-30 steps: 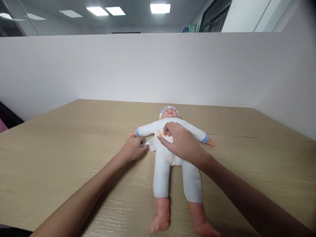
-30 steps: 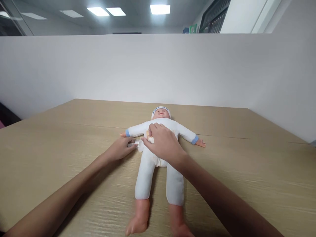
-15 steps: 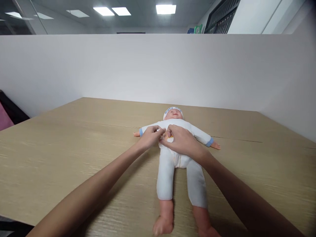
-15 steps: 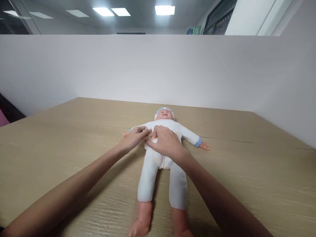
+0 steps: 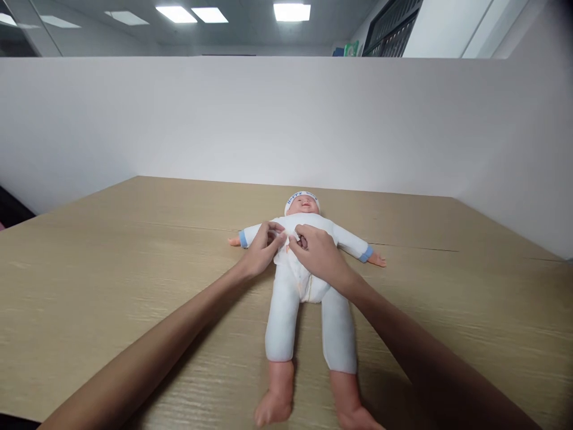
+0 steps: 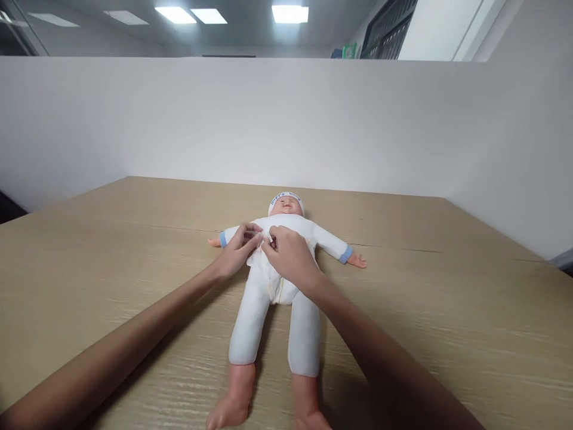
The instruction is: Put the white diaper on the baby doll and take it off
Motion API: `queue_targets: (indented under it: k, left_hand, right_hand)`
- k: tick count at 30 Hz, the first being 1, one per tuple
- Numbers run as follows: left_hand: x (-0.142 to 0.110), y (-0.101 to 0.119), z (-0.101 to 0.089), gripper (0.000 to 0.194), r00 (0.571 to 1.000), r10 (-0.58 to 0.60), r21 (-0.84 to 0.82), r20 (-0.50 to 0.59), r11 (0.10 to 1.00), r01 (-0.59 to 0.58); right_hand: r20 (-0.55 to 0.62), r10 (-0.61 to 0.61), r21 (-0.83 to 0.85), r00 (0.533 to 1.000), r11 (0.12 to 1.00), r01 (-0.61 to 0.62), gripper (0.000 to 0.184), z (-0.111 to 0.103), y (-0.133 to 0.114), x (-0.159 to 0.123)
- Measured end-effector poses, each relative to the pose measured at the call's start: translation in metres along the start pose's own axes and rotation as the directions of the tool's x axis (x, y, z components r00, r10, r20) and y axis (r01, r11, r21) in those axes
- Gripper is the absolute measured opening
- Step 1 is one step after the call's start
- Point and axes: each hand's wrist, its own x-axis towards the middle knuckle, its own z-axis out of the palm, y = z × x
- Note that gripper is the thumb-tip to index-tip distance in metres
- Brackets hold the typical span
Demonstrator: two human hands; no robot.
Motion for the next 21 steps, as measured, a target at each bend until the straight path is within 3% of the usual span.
queue_targets:
  k: [7, 11, 13, 15, 18, 21]
  left_hand:
    - [0.003, -0.003, 0.001, 0.039, 0.998, 0.004, -0.010, 0.055, 1.000, -0.004]
    - [-0.001, 0.001, 0.002, 0.036, 0.995, 0.011, 0.108, -0.103, 0.994, 0.000]
    - [-0.012, 0.013, 0.005, 0.034, 0.977, 0.070, 0.218, -0.202, 0.976, -0.025]
    - [-0.030, 0.033, 0.009, 0.026, 0.961, 0.147, 0.302, -0.234, 0.951, -0.072]
    - [-0.066, 0.066, 0.015, 0.030, 0.963, 0.238, 0.358, -0.128, 0.916, -0.179]
    - [-0.100, 0.083, 0.016, 0.042, 0.943, 0.282, 0.440, 0.175, 0.834, -0.331]
  right_hand:
    - [-0.079, 0.125, 0.116, 0.989, 0.987, -0.116, 0.025, 0.000, 0.001, 0.000]
    - [-0.174, 0.088, 0.153, 0.981, 0.986, -0.061, 0.025, -0.003, 0.000, 0.002]
    - [-0.225, 0.069, 0.169, 0.972, 0.985, -0.031, 0.026, -0.009, -0.005, -0.002]
    - [-0.255, 0.052, 0.194, 0.966, 0.981, -0.002, 0.026, -0.018, -0.015, -0.014]
    - [-0.217, -0.012, 0.236, 0.976, 0.970, 0.064, 0.026, -0.035, -0.035, -0.050]
    - [-0.025, -0.063, 0.318, 0.998, 0.946, 0.068, 0.019, -0.048, -0.048, -0.101]
